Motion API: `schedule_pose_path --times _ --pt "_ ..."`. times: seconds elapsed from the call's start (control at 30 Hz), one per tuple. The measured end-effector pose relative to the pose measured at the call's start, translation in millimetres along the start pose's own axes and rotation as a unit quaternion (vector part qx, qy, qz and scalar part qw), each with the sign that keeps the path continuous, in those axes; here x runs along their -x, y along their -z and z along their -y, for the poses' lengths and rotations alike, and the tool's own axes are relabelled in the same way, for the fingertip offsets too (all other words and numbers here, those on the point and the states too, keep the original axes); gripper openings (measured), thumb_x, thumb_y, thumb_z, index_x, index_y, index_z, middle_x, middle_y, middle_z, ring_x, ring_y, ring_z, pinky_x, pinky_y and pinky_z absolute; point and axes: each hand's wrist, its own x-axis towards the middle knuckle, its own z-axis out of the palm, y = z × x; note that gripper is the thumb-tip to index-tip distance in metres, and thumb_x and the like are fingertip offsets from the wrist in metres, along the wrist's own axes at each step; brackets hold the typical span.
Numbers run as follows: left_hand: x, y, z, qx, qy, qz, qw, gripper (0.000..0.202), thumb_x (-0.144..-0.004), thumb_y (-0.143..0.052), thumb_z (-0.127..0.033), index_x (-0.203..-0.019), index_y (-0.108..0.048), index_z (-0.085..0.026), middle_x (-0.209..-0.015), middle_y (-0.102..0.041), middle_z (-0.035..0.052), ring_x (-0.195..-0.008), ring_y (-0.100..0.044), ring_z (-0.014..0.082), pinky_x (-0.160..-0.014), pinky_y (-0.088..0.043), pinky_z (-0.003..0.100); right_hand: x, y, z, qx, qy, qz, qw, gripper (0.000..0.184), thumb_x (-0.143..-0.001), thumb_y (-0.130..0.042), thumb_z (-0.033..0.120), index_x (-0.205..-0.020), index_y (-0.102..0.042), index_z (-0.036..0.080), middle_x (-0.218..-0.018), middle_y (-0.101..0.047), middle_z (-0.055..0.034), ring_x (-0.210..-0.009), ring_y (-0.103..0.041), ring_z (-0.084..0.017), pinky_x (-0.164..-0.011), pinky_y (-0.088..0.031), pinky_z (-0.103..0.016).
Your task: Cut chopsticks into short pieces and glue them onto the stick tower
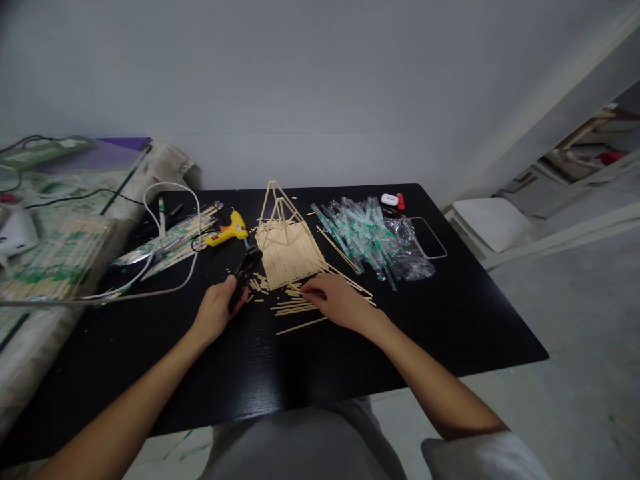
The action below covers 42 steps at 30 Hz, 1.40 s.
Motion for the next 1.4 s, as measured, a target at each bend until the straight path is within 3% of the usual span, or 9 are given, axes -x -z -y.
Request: schedule_pose_path --times 0.33,0.63,0.83,1.1,1.4 --pt "-0.5 -0.7 2.1 -0.016 -0.006 0.004 1.0 0.061 -0.097 -0.033 -0.063 -0.066 -0.062 -0.019 -0.051 -0.049 -0.0002 -0.049 -0.043 0.0136 -0.048 -0.03 0.025 4.1 -25.6 -1.2 0.019 0.085 -0.014 0.996 0.007 -0.094 -0.068 0.018 -0.095 -0.075 0.017 -0.094 -0.071 -0.0074 -0.089 -0.066 -0.019 -0.082 -0.052 -0.031" --pt "0.3 -0.4 -2.1 -0.017 -0.007 0.011 1.0 0.06 -0.098 -0.034 -0.061 -0.067 -0.062 -0.019 -0.05 -0.048 -0.0011 -0.047 -0.042 0.0126 -0.047 -0.03 0.024 -4.8 -59.2 -9.7 0.111 0.195 -0.049 0.973 0.013 -0.099 -0.061 0.02 -0.093 -0.072 0.016 -0.091 -0.07 -0.008 -0.088 -0.062 -0.02 -0.083 -0.048 -0.034" --pt "-0.2 0.1 -2.6 -0.003 -0.006 0.021 1.0 0.062 -0.097 -0.034 -0.065 -0.067 -0.062 -0.018 -0.05 -0.047 -0.002 -0.047 -0.041 0.0116 -0.047 -0.03 0.025 -2.3 -64.7 -13.5 0.12 0.231 -0.101 0.96 0.021 -0.103 -0.054 0.025 -0.097 -0.073 0.018 -0.092 -0.07 -0.0076 -0.084 -0.06 -0.019 -0.08 -0.046 -0.033" --pt "-0.5 0.0 -1.3 0.001 0.011 0.004 1.0 0.064 -0.095 -0.036 -0.068 -0.066 -0.062 -0.017 -0.051 -0.049 -0.0012 -0.046 -0.041 0.0112 -0.045 -0.028 0.024 -1.7 -70.3 -14.2 0.091 0.271 -0.099 0.953 0.021 -0.101 -0.057 0.026 -0.094 -0.074 0.015 -0.09 -0.069 -0.0082 -0.086 -0.061 -0.018 -0.084 -0.048 -0.032" --pt "0.2 -2.1 -5.9 0.009 -0.003 -0.005 1.0 0.067 -0.092 -0.038 -0.073 -0.065 -0.062 -0.016 -0.048 -0.048 -0.0008 -0.045 -0.041 0.0111 -0.044 -0.028 0.024 -0.6 -73.3 -15.0 0.136 0.276 -0.084 0.948 0.017 -0.1 -0.059 0.024 -0.095 -0.072 0.015 -0.088 -0.067 -0.0081 -0.085 -0.058 -0.019 -0.083 -0.048 -0.033"
